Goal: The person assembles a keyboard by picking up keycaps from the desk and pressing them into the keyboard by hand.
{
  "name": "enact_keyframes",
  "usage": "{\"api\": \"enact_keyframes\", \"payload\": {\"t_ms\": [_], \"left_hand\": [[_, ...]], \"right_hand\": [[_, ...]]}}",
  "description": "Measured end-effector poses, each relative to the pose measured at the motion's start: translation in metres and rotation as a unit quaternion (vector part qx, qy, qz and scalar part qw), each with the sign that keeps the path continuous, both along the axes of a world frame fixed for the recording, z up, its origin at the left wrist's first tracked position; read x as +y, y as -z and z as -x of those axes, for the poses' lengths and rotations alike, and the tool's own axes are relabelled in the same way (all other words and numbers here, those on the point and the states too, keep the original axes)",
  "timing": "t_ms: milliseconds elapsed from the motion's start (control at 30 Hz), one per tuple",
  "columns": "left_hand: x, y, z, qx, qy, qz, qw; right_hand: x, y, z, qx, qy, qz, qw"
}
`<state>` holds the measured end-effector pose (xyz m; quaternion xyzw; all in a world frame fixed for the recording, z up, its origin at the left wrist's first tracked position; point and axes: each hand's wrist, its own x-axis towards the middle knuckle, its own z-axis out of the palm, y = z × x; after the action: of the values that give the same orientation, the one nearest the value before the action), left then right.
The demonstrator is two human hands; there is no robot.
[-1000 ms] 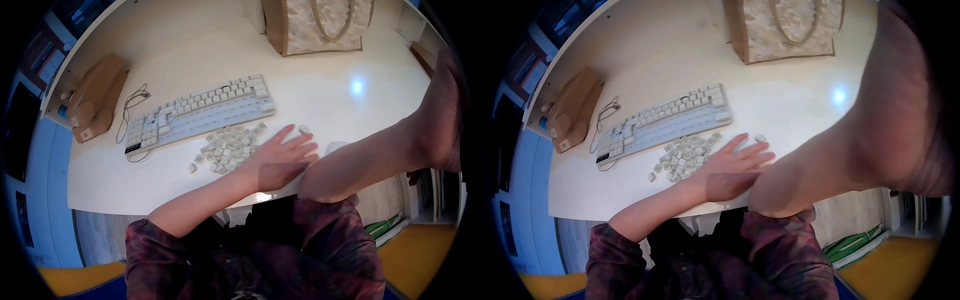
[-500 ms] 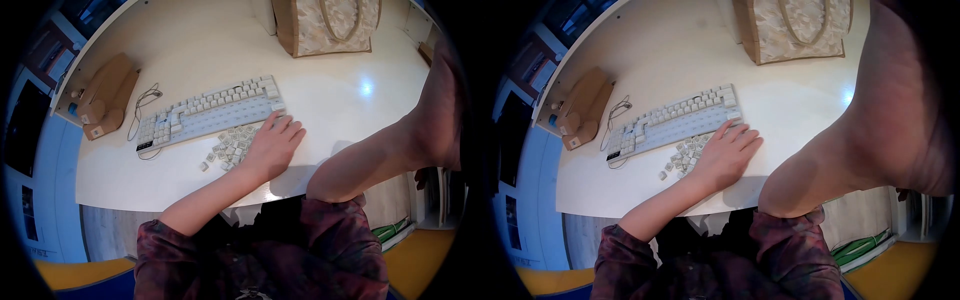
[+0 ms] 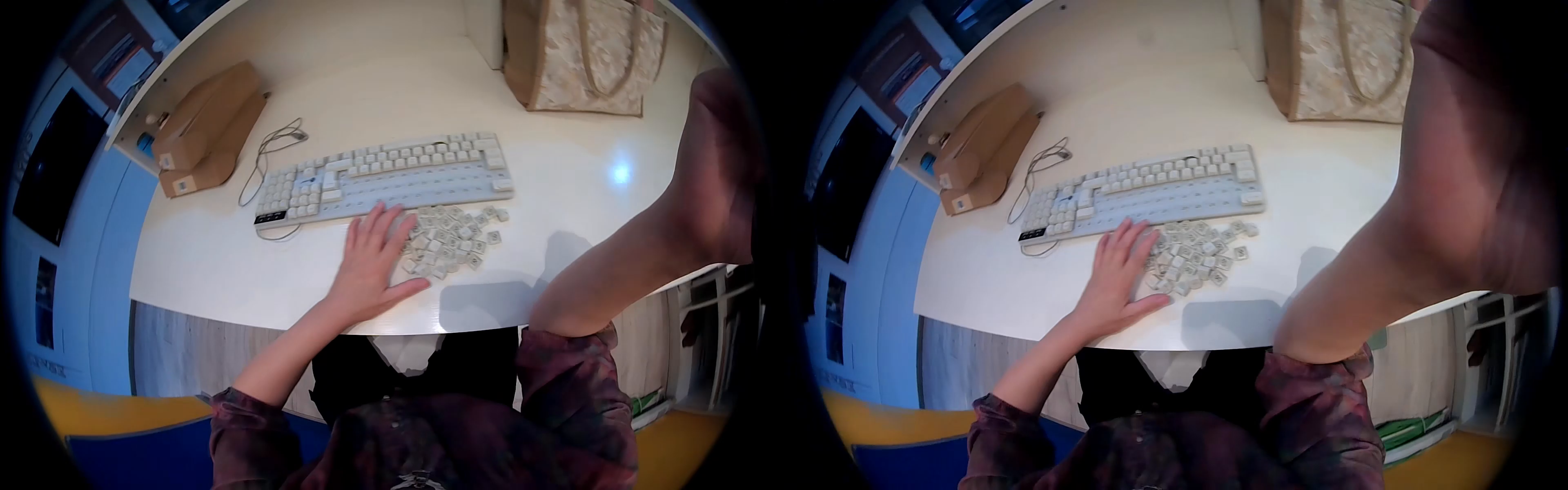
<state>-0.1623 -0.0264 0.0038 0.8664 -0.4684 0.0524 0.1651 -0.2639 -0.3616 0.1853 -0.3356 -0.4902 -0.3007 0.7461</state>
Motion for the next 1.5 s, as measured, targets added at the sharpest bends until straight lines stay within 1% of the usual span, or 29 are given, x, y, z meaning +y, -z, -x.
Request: {"api": "enact_keyframes", "payload": {"t_ms": [133,267,367,433,467,533,567,600,633,667,700,733,767,833,867,933,1033,1133,1233,1333,1500], "left_hand": [[-0.015,0.005,0.000,-0.016,0.018,0.005,1.000],[-0.014,-0.002,-0.003,0.011,0.039,0.032,0.999],[-0.008,-0.017,-0.032,-0.034,0.035,0.074,0.996],[-0.001,-0.032,-0.064,-0.067,0.018,0.196,0.978],[0.002,-0.034,-0.084,-0.076,0.007,0.261,0.962],[0.011,-0.037,-0.120,-0.063,-0.047,0.366,0.927],[0.018,-0.035,-0.129,-0.039,-0.054,0.402,0.913],[0.024,-0.034,-0.137,-0.016,-0.059,0.437,0.897],[0.028,-0.032,-0.145,0.010,-0.064,0.471,0.880],[0.030,-0.026,-0.148,0.044,-0.057,0.479,0.875],[0.032,-0.017,-0.148,0.078,-0.050,0.488,0.868],[0.035,-0.013,-0.146,0.114,-0.047,0.495,0.860],[0.040,-0.010,-0.145,0.194,-0.027,0.506,0.840],[0.046,-0.028,-0.136,0.341,0.019,0.523,0.781],[0.047,-0.032,-0.133,0.360,0.049,0.530,0.766],[0.042,-0.037,-0.127,0.396,0.111,0.540,0.735],[0.041,-0.040,-0.119,0.429,0.109,0.521,0.730],[0.042,-0.040,-0.120,0.438,0.123,0.531,0.715],[0.040,-0.044,-0.118,0.476,0.127,0.522,0.696],[0.041,-0.044,-0.116,0.489,0.138,0.519,0.688],[0.041,-0.045,-0.115,0.483,0.138,0.514,0.695]], "right_hand": [[0.022,-0.006,-0.017,0.006,-0.020,0.012,1.000],[0.050,-0.011,-0.038,0.016,-0.030,0.022,0.999],[0.075,-0.008,-0.058,0.040,-0.019,0.022,0.999],[0.096,-0.004,-0.074,0.070,0.015,0.023,0.997],[0.109,0.002,-0.084,0.100,0.057,0.026,0.993],[0.134,0.018,-0.101,0.175,0.157,0.048,0.971],[0.147,0.028,-0.109,0.210,0.192,0.075,0.956],[0.160,0.035,-0.114,0.246,0.246,0.142,0.927],[0.172,0.044,-0.122,0.258,0.244,0.196,0.914],[0.180,0.054,-0.129,0.270,0.281,0.258,0.884],[0.185,0.064,-0.136,0.258,0.326,0.319,0.852],[0.189,0.073,-0.144,0.232,0.368,0.346,0.831],[0.193,0.081,-0.148,0.209,0.403,0.374,0.809],[0.197,0.089,-0.155,0.214,0.415,0.380,0.799],[0.197,0.090,-0.158,0.215,0.423,0.381,0.793],[0.199,0.092,-0.159,0.223,0.419,0.377,0.795],[0.201,0.096,-0.161,0.221,0.419,0.369,0.799],[0.201,0.098,-0.162,0.203,0.425,0.364,0.803],[0.201,0.097,-0.162,0.178,0.435,0.357,0.807],[0.200,0.096,-0.162,0.141,0.455,0.358,0.803],[0.199,0.095,-0.161,0.113,0.471,0.368,0.794]]}}
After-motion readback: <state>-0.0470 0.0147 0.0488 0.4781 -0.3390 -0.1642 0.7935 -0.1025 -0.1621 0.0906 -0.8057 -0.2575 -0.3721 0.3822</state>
